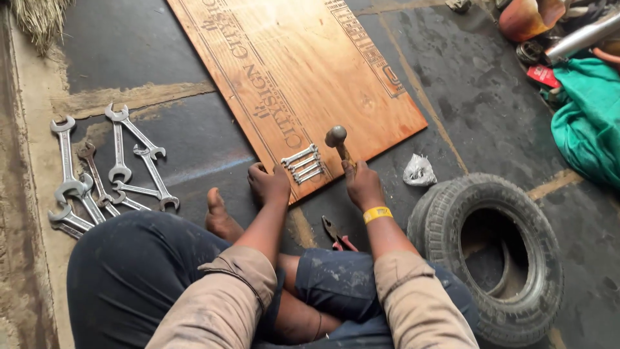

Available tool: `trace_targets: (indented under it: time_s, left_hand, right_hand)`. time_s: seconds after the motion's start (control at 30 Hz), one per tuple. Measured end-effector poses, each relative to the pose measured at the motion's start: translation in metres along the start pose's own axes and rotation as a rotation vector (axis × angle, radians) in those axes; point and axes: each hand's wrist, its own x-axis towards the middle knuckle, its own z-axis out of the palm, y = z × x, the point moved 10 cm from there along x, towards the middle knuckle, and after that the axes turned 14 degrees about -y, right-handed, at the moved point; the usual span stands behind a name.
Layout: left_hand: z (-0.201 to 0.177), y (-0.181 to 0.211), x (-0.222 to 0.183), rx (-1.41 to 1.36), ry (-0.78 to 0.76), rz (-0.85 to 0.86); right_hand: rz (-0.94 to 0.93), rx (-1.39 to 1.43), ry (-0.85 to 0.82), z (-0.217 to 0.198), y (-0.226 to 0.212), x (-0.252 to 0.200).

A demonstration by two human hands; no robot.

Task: The recorder is securing several wrenches onto a wooden board using metal strips, a hammer, and small nails while sitting on the floor of a workshop.

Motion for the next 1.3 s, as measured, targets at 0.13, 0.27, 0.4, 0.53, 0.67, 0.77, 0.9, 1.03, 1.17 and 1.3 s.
trace_targets:
  time_s: [0.13,0.27,0.4,0.53,0.67,0.77,0.9,1.03,1.17,1.3]
  left_hand:
    - [-0.002,-0.004,-0.007,-0.112,-0.098,-0.201]
    - [-0.007,0.000,-0.021,0.004,-0.141,-0.278]
    - [0.015,-0.016,-0.006,0.073,-0.108,-0.131]
    - [0.008,-0.003,-0.016,0.017,-0.179,-0.275]
    - [0.013,-0.008,-0.015,0.058,-0.132,-0.241]
    - [0.016,-0.012,-0.013,0.079,-0.144,-0.233]
    - [0.006,-0.003,-0.022,0.020,-0.208,-0.318]
    - [0.015,-0.010,-0.014,0.098,-0.183,-0.213]
    - [0.012,0.007,-0.024,0.206,-0.277,-0.192]
    - [0.011,0.019,-0.037,0.215,-0.282,-0.174]
  right_hand:
    - [-0.056,0.034,0.024,0.003,0.005,0.000]
    - [-0.166,0.044,0.004,0.010,-0.017,-0.001]
    - [-0.116,-0.027,-0.071,0.008,-0.032,-0.005]
    - [-0.080,-0.061,-0.081,0.011,-0.024,0.002]
    - [-0.065,-0.033,-0.064,0.010,-0.021,0.004]
    - [-0.053,-0.041,-0.054,0.011,-0.017,0.007]
    - [0.005,-0.026,-0.021,0.020,0.018,0.015]
    - [0.215,-0.002,0.094,0.005,0.072,0.015]
    - [0.546,-0.009,0.190,-0.014,0.112,-0.014]
    - [0.614,0.034,0.243,-0.012,0.141,-0.016]
